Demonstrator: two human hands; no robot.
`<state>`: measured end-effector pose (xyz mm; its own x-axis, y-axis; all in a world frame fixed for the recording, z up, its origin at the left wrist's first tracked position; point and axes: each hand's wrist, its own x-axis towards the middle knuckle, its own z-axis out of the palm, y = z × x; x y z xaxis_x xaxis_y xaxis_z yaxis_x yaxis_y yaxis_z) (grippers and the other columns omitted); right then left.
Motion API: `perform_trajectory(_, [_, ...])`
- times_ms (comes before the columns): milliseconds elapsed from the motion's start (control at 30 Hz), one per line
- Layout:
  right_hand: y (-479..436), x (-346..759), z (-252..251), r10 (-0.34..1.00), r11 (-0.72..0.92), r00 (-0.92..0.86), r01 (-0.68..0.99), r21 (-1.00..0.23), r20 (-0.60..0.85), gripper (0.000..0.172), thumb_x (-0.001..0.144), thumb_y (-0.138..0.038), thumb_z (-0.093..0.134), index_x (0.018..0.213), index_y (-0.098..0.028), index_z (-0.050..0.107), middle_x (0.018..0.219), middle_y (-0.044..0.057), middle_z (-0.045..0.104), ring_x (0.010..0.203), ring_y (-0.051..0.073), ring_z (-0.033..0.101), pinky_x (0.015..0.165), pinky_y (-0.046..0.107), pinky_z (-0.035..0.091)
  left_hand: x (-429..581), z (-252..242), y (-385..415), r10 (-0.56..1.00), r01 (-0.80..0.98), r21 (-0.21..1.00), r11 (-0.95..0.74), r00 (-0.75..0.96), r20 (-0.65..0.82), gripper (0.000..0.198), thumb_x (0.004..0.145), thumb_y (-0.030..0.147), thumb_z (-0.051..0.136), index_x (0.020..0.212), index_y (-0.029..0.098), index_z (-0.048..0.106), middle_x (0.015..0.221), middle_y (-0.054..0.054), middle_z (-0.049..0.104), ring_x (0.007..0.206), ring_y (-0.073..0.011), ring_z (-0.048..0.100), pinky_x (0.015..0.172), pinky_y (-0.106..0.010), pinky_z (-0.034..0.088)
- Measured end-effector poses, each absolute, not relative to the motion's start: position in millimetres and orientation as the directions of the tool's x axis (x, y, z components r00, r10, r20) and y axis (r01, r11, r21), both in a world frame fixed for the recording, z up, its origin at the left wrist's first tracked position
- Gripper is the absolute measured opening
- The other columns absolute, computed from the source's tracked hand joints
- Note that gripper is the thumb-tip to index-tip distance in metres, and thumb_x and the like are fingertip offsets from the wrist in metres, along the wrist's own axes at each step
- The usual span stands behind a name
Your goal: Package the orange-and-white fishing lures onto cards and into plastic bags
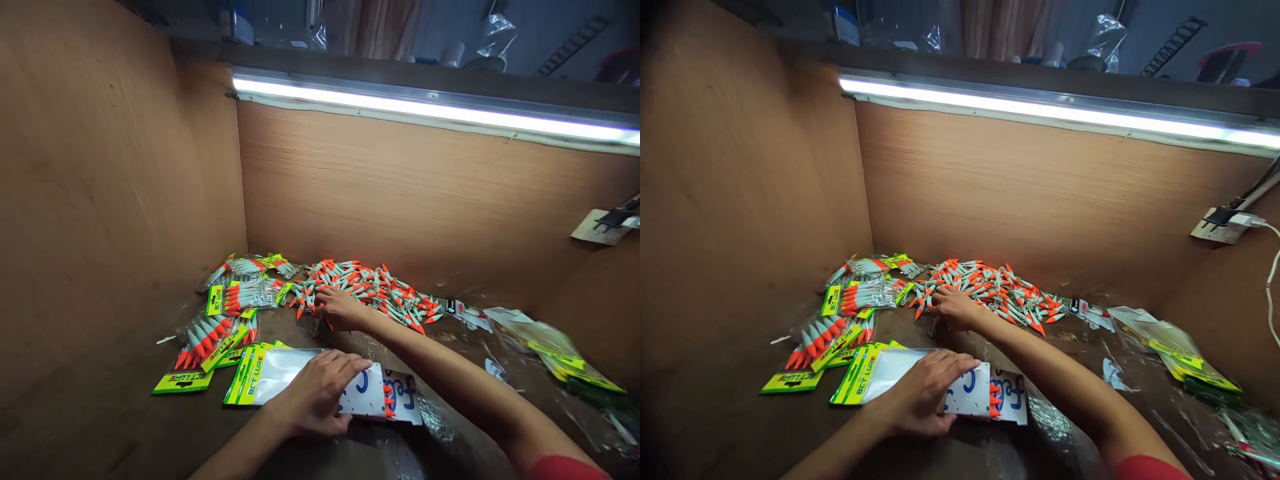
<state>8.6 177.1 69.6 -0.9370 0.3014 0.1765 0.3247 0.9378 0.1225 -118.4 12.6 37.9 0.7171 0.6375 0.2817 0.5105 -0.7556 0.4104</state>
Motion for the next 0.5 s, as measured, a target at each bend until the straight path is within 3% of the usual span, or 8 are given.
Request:
perform_trajectory(200, [184,-9,70,0.299,0.941,-0.937,0.321,0.106,0.182,0.014,0.090,-0.014,0.054,0.089,-0.018,0.067,0.098,0.008,0.065,0.098,0.022,0.050,0.089,0.034,0.039,-119,39,11,0.628,0.507,0.399,-0.764,0.727,0.278,0.089,0.064,0.026,0.067,0.146,0.030,0.031,0.139,-0.005,0.053,0.119,-0.0299,0.051,0.106,-0.044,0.039])
perform_trajectory(333, [171,24,92,0.418,0.901,-0.875,0.433,0.011,0.245,0.019,0.098,-0.019,0.043,0.108,-0.018,0.059,0.093,0.006,0.065,0.082,0.017,0.053,0.074,0.027,0.042,-120,37,12,0.622,0.499,0.401,-0.768,0.731,0.280,0.092,0.064,0.027,0.068,0.147,0.030,0.030,0.142,-0.006,0.050,0.121,-0.0305,0.050,0.106,-0.045,0.040])
perform_trajectory(400, [157,55,101,0.530,0.843,-0.790,0.530,-0.093,0.306,0.026,0.102,-0.024,0.036,0.123,-0.018,0.050,0.090,0.004,0.064,0.072,0.015,0.052,0.068,0.026,0.042,-120,35,13,0.636,0.507,0.413,-0.756,0.718,0.283,0.092,0.063,0.027,0.069,0.147,0.030,0.030,0.142,-0.006,0.050,0.121,-0.0309,0.051,0.105,-0.046,0.041])
perform_trajectory(500, [129,111,104,0.753,0.658,-0.558,0.626,-0.419,0.348,0.030,0.102,-0.033,0.037,0.128,-0.021,0.047,0.084,0.001,0.062,0.067,0.014,0.053,0.064,0.024,0.042,-122,34,16,0.661,0.512,0.446,-0.734,0.691,0.294,0.091,0.064,0.024,0.068,0.146,0.030,0.030,0.142,-0.006,0.051,0.120,-0.0299,0.052,0.104,-0.044,0.043])
